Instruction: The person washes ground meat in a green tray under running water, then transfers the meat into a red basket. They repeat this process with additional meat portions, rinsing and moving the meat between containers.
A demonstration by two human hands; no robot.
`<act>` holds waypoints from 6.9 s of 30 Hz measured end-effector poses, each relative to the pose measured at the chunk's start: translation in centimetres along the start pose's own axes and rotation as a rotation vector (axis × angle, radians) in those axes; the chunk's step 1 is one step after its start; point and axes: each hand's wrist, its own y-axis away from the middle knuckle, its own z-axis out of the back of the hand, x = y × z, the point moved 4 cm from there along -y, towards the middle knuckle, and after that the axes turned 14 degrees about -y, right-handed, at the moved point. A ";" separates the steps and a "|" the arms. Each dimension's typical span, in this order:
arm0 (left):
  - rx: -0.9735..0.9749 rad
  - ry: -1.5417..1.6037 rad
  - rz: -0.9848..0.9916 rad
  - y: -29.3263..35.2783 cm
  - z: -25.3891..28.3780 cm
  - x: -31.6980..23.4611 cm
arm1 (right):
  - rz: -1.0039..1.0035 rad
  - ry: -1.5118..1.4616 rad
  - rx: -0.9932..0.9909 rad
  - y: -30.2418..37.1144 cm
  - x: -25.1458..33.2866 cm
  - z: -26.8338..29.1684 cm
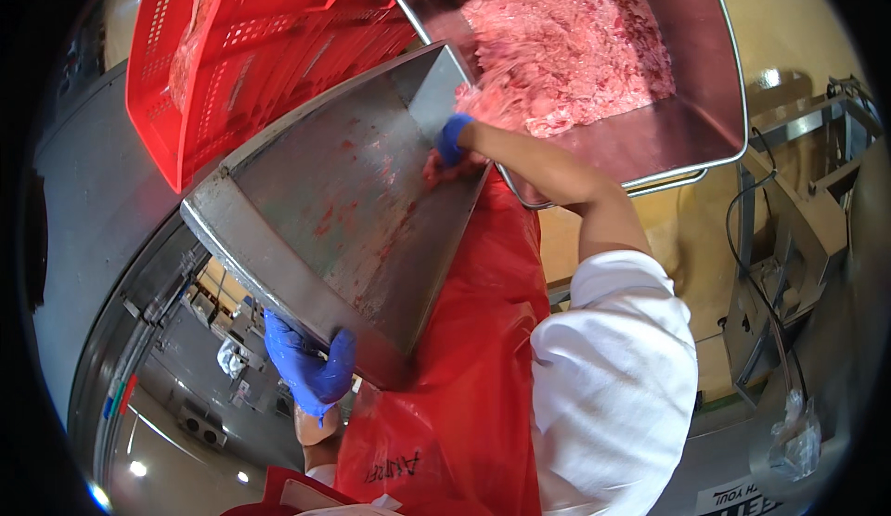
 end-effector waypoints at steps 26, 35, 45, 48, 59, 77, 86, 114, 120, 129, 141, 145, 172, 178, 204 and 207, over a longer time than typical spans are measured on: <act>-0.113 0.136 -0.085 -1.7 -0.8 0.9 | 0.371 0.089 -0.747 -2.3 -1.1 2.6; -0.144 0.402 -0.058 -0.4 -1.2 4.8 | -0.147 0.694 -0.082 14.4 -7.0 7.1; -0.453 0.656 0.071 11.2 2.7 21.2 | 0.029 -1.362 -1.265 10.9 -6.4 -2.0; -0.403 0.455 0.329 15.7 2.9 35.2 | 0.300 -1.523 -1.180 7.3 5.5 -4.1; -0.479 0.908 0.637 18.0 -12.9 93.1 | -0.036 -1.220 -0.879 -17.9 29.8 -14.0; -0.489 0.655 0.703 11.7 -8.7 109.9 | -0.123 -0.705 -0.970 -39.6 31.4 -9.4; -0.369 0.481 0.768 10.9 -7.8 107.1 | -0.035 0.083 -1.387 -36.4 40.4 -5.6; -0.725 0.841 1.170 5.6 -22.4 95.0 | -0.691 -0.691 -1.119 -15.3 29.9 -18.0; -0.714 1.334 1.119 6.9 -28.4 96.7 | -0.668 -0.707 -1.260 -9.2 29.7 -15.6; -0.262 1.315 1.194 11.8 -29.5 98.6 | -0.702 -0.792 -1.147 -4.5 21.7 -9.1; -0.745 1.496 1.213 5.9 -37.8 75.5 | -0.522 -0.692 -1.063 -0.7 15.6 11.5; -0.890 1.313 1.262 3.0 -32.7 70.3 | -0.553 -0.664 -1.114 0.5 16.1 11.2; -0.797 0.907 1.514 3.7 -34.1 64.0 | 0.308 -0.339 -1.326 -1.9 33.5 32.7; -0.680 0.552 1.508 0.9 -30.1 56.6 | -0.210 0.717 -0.938 -11.7 26.3 43.1; -1.108 1.002 0.040 -4.9 11.1 39.3 | 0.307 -0.453 -0.487 -16.9 61.5 9.1; -1.025 1.141 0.046 0.6 6.3 45.7 | 0.296 -0.444 -0.340 -22.3 61.9 2.9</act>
